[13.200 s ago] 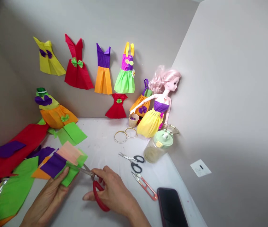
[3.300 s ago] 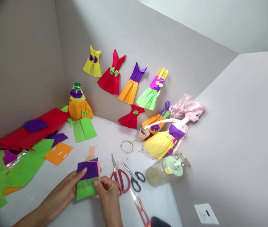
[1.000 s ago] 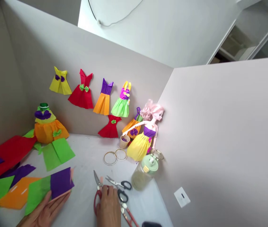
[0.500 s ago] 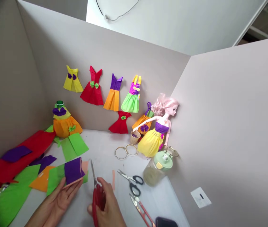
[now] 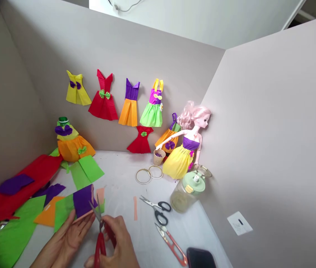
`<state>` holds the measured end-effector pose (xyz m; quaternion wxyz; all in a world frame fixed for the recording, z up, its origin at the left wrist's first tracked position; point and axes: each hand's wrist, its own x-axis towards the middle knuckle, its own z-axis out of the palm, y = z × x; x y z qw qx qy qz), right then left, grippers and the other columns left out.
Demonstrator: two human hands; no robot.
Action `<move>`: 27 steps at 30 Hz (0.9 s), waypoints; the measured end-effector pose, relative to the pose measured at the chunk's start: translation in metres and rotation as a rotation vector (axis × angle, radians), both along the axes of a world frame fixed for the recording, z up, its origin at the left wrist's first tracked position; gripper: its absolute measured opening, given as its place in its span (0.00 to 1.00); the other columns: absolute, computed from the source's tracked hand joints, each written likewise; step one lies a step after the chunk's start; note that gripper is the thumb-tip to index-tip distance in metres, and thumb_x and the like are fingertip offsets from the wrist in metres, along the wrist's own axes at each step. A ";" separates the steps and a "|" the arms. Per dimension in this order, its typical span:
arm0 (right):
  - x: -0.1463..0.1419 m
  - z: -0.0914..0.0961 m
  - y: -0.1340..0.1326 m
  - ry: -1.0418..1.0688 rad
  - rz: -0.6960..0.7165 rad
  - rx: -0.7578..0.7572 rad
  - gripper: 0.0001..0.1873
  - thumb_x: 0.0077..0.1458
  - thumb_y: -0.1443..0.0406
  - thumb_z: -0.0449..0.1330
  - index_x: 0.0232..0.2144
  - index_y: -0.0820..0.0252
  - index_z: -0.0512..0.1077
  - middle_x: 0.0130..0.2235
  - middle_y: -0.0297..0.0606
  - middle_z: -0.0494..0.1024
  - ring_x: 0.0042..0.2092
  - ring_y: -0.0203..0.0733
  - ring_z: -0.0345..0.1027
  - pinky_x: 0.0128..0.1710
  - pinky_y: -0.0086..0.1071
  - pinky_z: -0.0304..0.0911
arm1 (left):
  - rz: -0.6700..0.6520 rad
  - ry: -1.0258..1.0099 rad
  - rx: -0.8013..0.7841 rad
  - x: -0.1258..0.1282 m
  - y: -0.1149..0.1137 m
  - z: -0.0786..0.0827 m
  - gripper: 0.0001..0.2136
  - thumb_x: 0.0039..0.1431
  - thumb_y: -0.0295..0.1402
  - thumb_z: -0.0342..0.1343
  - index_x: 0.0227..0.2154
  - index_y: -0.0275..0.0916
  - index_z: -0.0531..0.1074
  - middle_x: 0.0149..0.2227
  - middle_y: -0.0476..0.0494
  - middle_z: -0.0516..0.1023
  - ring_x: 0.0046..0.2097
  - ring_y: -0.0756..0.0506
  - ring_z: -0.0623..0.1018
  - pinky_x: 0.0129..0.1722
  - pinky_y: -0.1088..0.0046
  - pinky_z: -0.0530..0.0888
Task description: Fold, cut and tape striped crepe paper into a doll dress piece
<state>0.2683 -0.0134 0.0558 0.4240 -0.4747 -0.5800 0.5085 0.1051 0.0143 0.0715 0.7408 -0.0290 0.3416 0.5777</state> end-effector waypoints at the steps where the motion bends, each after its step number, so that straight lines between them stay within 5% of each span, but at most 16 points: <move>1: -0.001 -0.002 0.000 -0.004 0.001 0.014 0.39 0.34 0.64 0.72 0.53 0.52 0.69 0.37 0.32 0.62 0.37 0.39 0.59 0.40 0.32 0.61 | -0.007 -0.003 0.000 0.001 -0.001 0.002 0.24 0.70 0.29 0.42 0.67 0.42 0.53 0.51 0.33 0.79 0.45 0.41 0.83 0.41 0.67 0.82; 13: -0.010 0.002 -0.001 0.015 -0.073 0.022 0.31 0.36 0.56 0.73 0.46 0.54 0.75 0.33 0.29 0.62 0.33 0.36 0.58 0.33 0.28 0.58 | -0.021 -0.047 0.021 0.007 0.000 0.006 0.25 0.71 0.32 0.40 0.69 0.48 0.44 0.57 0.37 0.74 0.55 0.40 0.76 0.56 0.61 0.73; 22: -0.010 -0.001 -0.003 -0.049 -0.093 -0.004 0.29 0.38 0.52 0.71 0.44 0.55 0.76 0.32 0.29 0.60 0.32 0.36 0.56 0.31 0.28 0.55 | -0.012 0.056 -0.026 0.010 -0.001 0.015 0.23 0.71 0.32 0.40 0.67 0.46 0.51 0.55 0.37 0.76 0.50 0.42 0.80 0.45 0.71 0.80; 27: -0.011 -0.001 -0.004 -0.025 -0.106 -0.004 0.28 0.39 0.54 0.71 0.45 0.53 0.76 0.31 0.29 0.60 0.31 0.35 0.55 0.30 0.28 0.54 | -0.031 0.048 -0.005 0.009 -0.001 0.009 0.23 0.71 0.33 0.41 0.67 0.47 0.51 0.55 0.37 0.76 0.53 0.41 0.78 0.52 0.64 0.77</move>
